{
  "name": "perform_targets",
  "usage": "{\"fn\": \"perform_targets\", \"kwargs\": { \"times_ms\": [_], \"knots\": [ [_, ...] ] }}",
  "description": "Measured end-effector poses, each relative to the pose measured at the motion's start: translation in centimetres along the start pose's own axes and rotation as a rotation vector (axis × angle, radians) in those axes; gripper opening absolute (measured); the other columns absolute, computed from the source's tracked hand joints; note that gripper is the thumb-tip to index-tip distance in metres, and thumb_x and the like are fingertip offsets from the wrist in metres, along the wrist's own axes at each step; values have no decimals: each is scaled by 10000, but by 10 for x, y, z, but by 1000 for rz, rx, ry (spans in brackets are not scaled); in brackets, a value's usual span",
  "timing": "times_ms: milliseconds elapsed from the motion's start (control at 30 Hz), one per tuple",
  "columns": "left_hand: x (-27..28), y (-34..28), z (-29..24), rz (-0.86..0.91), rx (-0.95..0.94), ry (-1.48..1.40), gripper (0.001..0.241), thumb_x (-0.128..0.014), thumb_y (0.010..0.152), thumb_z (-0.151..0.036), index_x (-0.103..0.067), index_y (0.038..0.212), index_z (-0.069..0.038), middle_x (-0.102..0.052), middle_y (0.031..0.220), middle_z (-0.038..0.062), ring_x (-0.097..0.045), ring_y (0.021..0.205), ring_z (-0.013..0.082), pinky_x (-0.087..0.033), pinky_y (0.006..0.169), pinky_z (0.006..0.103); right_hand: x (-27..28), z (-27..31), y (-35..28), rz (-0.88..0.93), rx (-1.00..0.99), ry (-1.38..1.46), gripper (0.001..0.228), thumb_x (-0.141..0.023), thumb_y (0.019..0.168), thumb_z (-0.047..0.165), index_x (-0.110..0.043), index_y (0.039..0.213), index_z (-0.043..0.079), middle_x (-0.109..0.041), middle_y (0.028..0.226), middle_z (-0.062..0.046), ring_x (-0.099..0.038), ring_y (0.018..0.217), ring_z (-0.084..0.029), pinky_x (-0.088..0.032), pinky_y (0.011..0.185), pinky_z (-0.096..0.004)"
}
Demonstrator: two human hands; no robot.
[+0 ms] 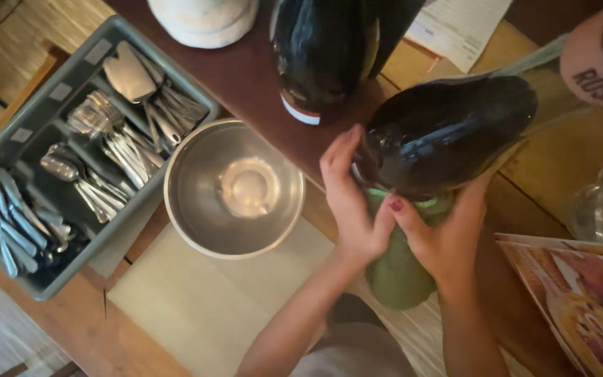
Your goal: Polishing and cleaning wine glasses with a cloth.
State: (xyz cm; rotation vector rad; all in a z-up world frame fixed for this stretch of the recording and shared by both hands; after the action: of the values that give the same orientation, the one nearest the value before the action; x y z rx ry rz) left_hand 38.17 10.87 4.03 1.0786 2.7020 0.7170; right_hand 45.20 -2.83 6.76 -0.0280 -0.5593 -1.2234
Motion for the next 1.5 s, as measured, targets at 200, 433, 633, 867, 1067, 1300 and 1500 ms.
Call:
{"fn": "perform_targets", "kwargs": {
  "times_ms": [200,433,633,867,1067,1300,1500],
  "knots": [
    [12,30,-26,229,19,-11,947,-749,766,-401,-407,1571,-38,-461,1398,132,-481,1347,283,-392,1208,357,4,7,-4,3,66,313,1005,-852,950,417,-201,1588,-8,-432,1542,-142,-478,1409,-222,-391,1219,-343],
    [21,35,-47,318,109,-142,969,-823,743,-277,-334,1544,-35,-491,1523,177,-503,1469,313,-391,1261,376,-1,26,0,103,94,382,903,-854,927,379,-312,1531,-16,-527,1404,-126,-577,1268,-196,-507,1104,-333],
    [35,30,-71,259,85,13,1026,-916,766,-285,-379,1608,-56,-594,1493,151,-623,1403,265,-517,1180,354,-4,35,-1,199,146,402,816,-844,923,339,-418,1528,-7,-621,1284,-80,-642,1172,-164,-536,1066,-330],
    [76,-12,-100,61,14,112,946,-939,735,-262,-448,1520,-71,-600,1478,123,-630,1390,249,-509,1199,344,-5,66,-27,378,325,212,664,-842,922,325,-500,1385,-6,-660,1165,-86,-668,1057,-159,-549,922,-308],
    [112,-58,-103,-27,80,51,928,-940,721,-278,-469,1490,-60,-642,1424,133,-659,1348,246,-512,1180,355,-14,101,-73,443,416,57,708,-831,892,331,-521,1437,2,-695,1237,-137,-706,1168,-210,-551,1003,-358],
    [181,-113,-100,-63,154,90,962,-933,682,-268,-485,1510,-73,-680,1408,136,-677,1366,258,-531,1185,380,-54,128,-136,549,376,-26,716,-867,805,338,-553,1356,5,-717,1116,-156,-740,1019,-267,-558,886,-376],
    [252,-156,-99,-78,135,136,884,-915,702,-234,-490,1468,-115,-661,1417,162,-675,1348,302,-543,1154,404,-105,169,-195,613,308,-230,761,-861,754,387,-536,1350,42,-731,1015,-162,-739,930,-326,-556,804,-412]
  ]
}}
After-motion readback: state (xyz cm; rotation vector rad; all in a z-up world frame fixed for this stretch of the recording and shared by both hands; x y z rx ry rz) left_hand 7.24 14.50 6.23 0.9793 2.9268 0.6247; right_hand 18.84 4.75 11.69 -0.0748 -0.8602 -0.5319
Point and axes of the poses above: each hand's wrist, its own y-axis towards the middle knuckle, its own x-axis out of the back of the hand, z = x × y, the point moved 10 cm from there along y, towards the middle knuckle
